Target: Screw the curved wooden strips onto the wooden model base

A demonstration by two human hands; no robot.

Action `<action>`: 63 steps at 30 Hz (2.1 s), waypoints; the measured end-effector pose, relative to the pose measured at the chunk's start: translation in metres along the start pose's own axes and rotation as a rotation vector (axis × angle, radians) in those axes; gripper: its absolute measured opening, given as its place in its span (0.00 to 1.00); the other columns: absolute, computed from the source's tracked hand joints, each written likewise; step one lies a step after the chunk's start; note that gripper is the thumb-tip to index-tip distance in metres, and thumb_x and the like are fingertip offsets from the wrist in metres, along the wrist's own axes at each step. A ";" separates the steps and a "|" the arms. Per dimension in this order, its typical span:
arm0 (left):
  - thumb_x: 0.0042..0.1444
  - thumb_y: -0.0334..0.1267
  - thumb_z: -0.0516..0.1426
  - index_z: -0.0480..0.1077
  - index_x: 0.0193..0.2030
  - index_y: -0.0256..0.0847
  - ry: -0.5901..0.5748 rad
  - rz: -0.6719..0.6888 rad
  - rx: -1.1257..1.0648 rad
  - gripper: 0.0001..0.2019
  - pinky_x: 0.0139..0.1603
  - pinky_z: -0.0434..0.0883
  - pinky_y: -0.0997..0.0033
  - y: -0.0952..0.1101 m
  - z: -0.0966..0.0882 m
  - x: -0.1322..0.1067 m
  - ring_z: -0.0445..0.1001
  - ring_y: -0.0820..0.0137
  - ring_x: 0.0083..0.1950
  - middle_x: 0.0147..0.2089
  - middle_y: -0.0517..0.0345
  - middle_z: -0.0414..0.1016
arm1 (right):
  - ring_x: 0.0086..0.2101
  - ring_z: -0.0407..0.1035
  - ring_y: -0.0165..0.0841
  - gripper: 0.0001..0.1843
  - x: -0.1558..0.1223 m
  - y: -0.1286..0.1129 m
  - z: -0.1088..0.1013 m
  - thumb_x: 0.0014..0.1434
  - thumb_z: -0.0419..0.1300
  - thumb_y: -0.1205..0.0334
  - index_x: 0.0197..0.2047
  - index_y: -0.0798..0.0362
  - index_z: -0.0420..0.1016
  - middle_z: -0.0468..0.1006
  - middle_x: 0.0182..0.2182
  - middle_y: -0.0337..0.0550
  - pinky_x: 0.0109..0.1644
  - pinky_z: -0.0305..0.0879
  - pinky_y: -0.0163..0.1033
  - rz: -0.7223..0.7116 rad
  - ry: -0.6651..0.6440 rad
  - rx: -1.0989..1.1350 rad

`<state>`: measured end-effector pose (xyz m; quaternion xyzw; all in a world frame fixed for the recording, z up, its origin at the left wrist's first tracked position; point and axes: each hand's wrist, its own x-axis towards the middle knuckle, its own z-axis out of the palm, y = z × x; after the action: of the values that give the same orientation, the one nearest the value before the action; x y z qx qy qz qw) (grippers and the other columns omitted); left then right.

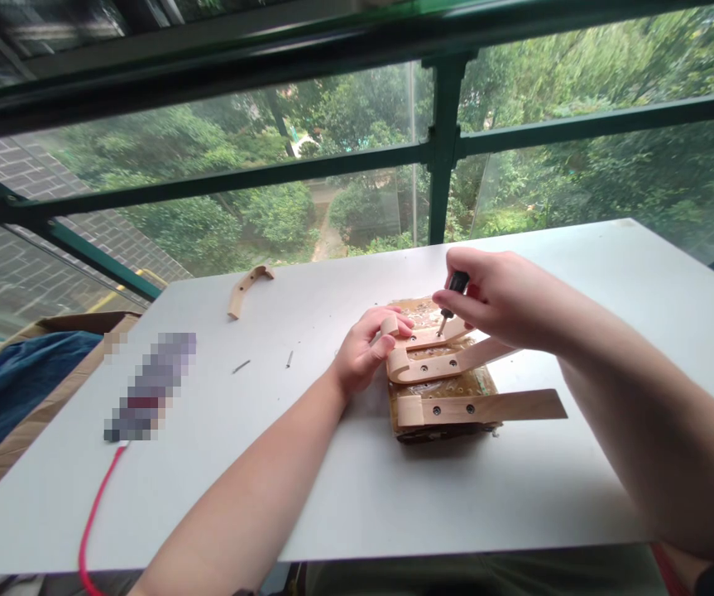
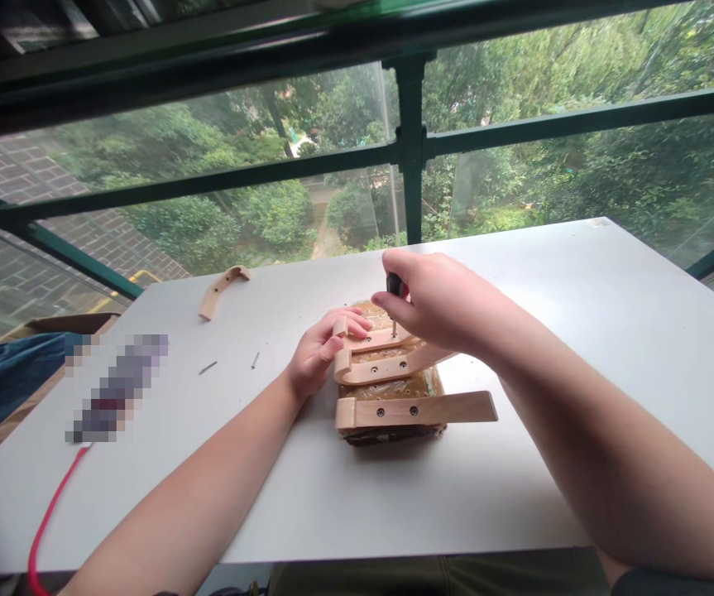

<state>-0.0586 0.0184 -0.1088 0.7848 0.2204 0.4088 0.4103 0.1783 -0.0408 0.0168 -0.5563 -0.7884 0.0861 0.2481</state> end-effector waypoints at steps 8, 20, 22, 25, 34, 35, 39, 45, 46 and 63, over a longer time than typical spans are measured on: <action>0.65 0.52 0.53 0.78 0.43 0.42 -0.012 0.015 0.001 0.18 0.72 0.60 0.45 0.000 0.000 0.000 0.69 0.54 0.64 0.51 0.48 0.78 | 0.31 0.67 0.31 0.03 -0.001 0.000 0.003 0.63 0.57 0.61 0.40 0.50 0.70 0.76 0.33 0.39 0.35 0.62 0.37 -0.164 -0.159 0.287; 0.65 0.52 0.53 0.78 0.43 0.41 -0.005 0.021 -0.004 0.18 0.72 0.60 0.45 -0.002 0.000 0.000 0.70 0.54 0.62 0.51 0.47 0.78 | 0.32 0.77 0.31 0.07 0.001 0.019 -0.002 0.65 0.57 0.61 0.44 0.51 0.73 0.82 0.40 0.42 0.37 0.73 0.38 -0.115 -0.265 0.521; 0.65 0.52 0.53 0.78 0.43 0.41 -0.007 0.021 -0.006 0.18 0.71 0.60 0.45 -0.002 0.000 0.000 0.71 0.55 0.61 0.51 0.47 0.78 | 0.31 0.78 0.31 0.08 0.002 0.019 -0.001 0.64 0.59 0.58 0.44 0.51 0.74 0.83 0.39 0.43 0.38 0.73 0.38 -0.098 -0.257 0.508; 0.65 0.53 0.53 0.78 0.42 0.41 -0.003 -0.001 0.010 0.20 0.70 0.61 0.44 -0.001 0.001 0.000 0.70 0.54 0.62 0.52 0.46 0.78 | 0.29 0.78 0.32 0.10 0.003 0.018 -0.002 0.62 0.62 0.55 0.43 0.51 0.75 0.83 0.36 0.42 0.35 0.72 0.38 -0.077 -0.230 0.463; 0.65 0.52 0.53 0.78 0.43 0.41 -0.016 -0.001 0.005 0.18 0.72 0.59 0.46 0.000 -0.001 0.001 0.68 0.54 0.64 0.51 0.47 0.77 | 0.25 0.67 0.28 0.13 0.004 0.011 0.005 0.57 0.66 0.54 0.31 0.51 0.67 0.75 0.25 0.35 0.29 0.59 0.36 -0.112 -0.062 0.243; 0.65 0.52 0.53 0.78 0.43 0.41 -0.018 -0.001 0.001 0.18 0.72 0.59 0.46 0.000 -0.001 0.000 0.68 0.54 0.64 0.51 0.47 0.77 | 0.25 0.66 0.28 0.15 0.004 0.011 0.007 0.57 0.66 0.54 0.30 0.51 0.64 0.75 0.25 0.36 0.29 0.58 0.36 -0.115 -0.052 0.245; 0.65 0.51 0.53 0.77 0.43 0.41 -0.016 -0.004 -0.016 0.18 0.71 0.60 0.46 -0.001 -0.001 0.000 0.68 0.53 0.64 0.52 0.47 0.77 | 0.25 0.62 0.28 0.14 0.006 0.015 0.015 0.59 0.65 0.56 0.30 0.50 0.63 0.71 0.24 0.35 0.28 0.57 0.36 -0.096 -0.010 0.343; 0.65 0.51 0.53 0.77 0.43 0.41 -0.008 0.033 -0.019 0.17 0.72 0.59 0.46 0.001 0.001 0.001 0.70 0.54 0.63 0.51 0.47 0.77 | 0.29 0.67 0.30 0.03 0.005 0.018 0.014 0.62 0.62 0.64 0.39 0.52 0.71 0.73 0.29 0.38 0.32 0.63 0.37 -0.173 -0.096 0.541; 0.65 0.50 0.53 0.77 0.43 0.41 -0.007 0.035 -0.021 0.17 0.72 0.59 0.46 0.002 0.001 0.001 0.70 0.55 0.63 0.51 0.47 0.77 | 0.30 0.68 0.30 0.03 0.004 0.017 0.012 0.62 0.62 0.66 0.40 0.52 0.71 0.74 0.31 0.39 0.33 0.65 0.37 -0.189 -0.127 0.562; 0.65 0.51 0.53 0.77 0.43 0.41 -0.012 0.041 -0.012 0.18 0.72 0.59 0.46 -0.001 0.000 0.001 0.71 0.55 0.61 0.50 0.48 0.78 | 0.29 0.79 0.36 0.10 0.005 0.025 0.000 0.57 0.68 0.55 0.38 0.51 0.76 0.82 0.31 0.41 0.30 0.72 0.39 -0.072 -0.203 0.490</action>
<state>-0.0577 0.0198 -0.1094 0.7892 0.1992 0.4137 0.4079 0.1979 -0.0274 0.0079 -0.4398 -0.7842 0.3207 0.2980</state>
